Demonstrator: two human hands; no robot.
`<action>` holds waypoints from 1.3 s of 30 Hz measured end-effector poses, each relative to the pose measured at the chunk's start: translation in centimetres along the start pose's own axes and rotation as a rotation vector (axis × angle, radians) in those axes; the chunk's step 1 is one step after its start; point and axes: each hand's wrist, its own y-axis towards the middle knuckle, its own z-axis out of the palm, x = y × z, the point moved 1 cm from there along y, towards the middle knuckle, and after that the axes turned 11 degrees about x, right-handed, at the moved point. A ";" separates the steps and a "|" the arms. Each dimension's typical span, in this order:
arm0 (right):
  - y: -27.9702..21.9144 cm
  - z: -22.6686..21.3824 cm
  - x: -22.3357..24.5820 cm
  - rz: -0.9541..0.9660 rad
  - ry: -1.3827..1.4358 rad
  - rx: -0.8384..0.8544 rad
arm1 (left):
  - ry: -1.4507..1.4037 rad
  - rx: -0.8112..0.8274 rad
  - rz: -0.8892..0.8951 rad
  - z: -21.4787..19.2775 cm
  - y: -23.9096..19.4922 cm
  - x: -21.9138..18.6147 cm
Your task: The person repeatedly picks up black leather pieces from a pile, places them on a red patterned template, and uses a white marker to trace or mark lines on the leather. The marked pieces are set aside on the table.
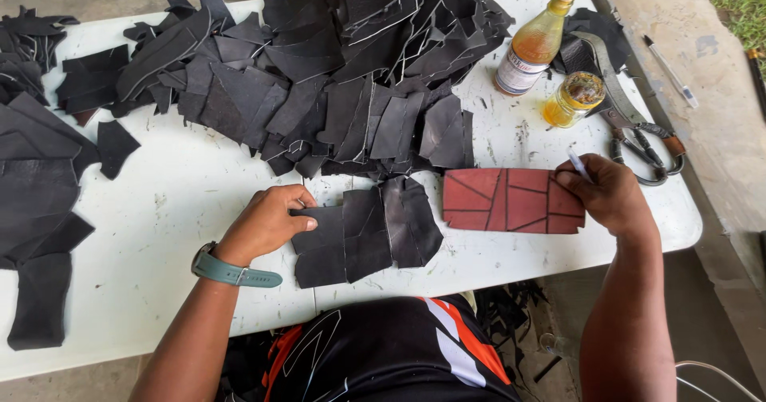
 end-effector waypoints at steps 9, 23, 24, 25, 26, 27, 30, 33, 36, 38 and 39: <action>-2.0 5.3 7.8 -0.357 -0.287 -0.118 | 0.254 -0.102 0.065 4.2 1.1 -6.8; 1.7 15.7 14.8 -0.264 -0.101 0.746 | -0.112 0.185 0.342 4.4 3.2 -6.1; 1.8 15.9 14.5 -0.289 -0.020 0.752 | -0.142 0.220 0.299 4.3 3.3 -6.1; 1.7 16.1 14.0 -0.313 0.063 0.757 | -0.171 0.257 0.256 4.4 3.3 -6.1; 1.5 16.3 13.6 -0.336 0.146 0.761 | -0.199 0.294 0.213 4.6 3.4 -6.2; 1.3 16.5 13.2 -0.353 0.205 0.765 | -0.200 0.290 0.255 4.8 3.4 -6.4; 0.1 17.0 11.9 -0.337 0.314 0.736 | -0.236 0.305 0.319 5.4 3.1 -6.8; -0.8 17.3 11.2 -0.250 0.300 0.642 | -0.308 0.335 0.292 5.5 2.8 -7.1; -1.8 17.7 10.6 -0.314 0.337 0.592 | -0.333 0.340 0.300 5.7 2.7 -7.0; -2.3 17.8 10.0 -0.454 0.355 0.573 | -0.340 0.358 0.293 6.0 2.6 -6.6; -2.4 17.9 9.8 -0.471 0.393 0.588 | -0.333 0.378 0.281 6.1 2.6 -6.4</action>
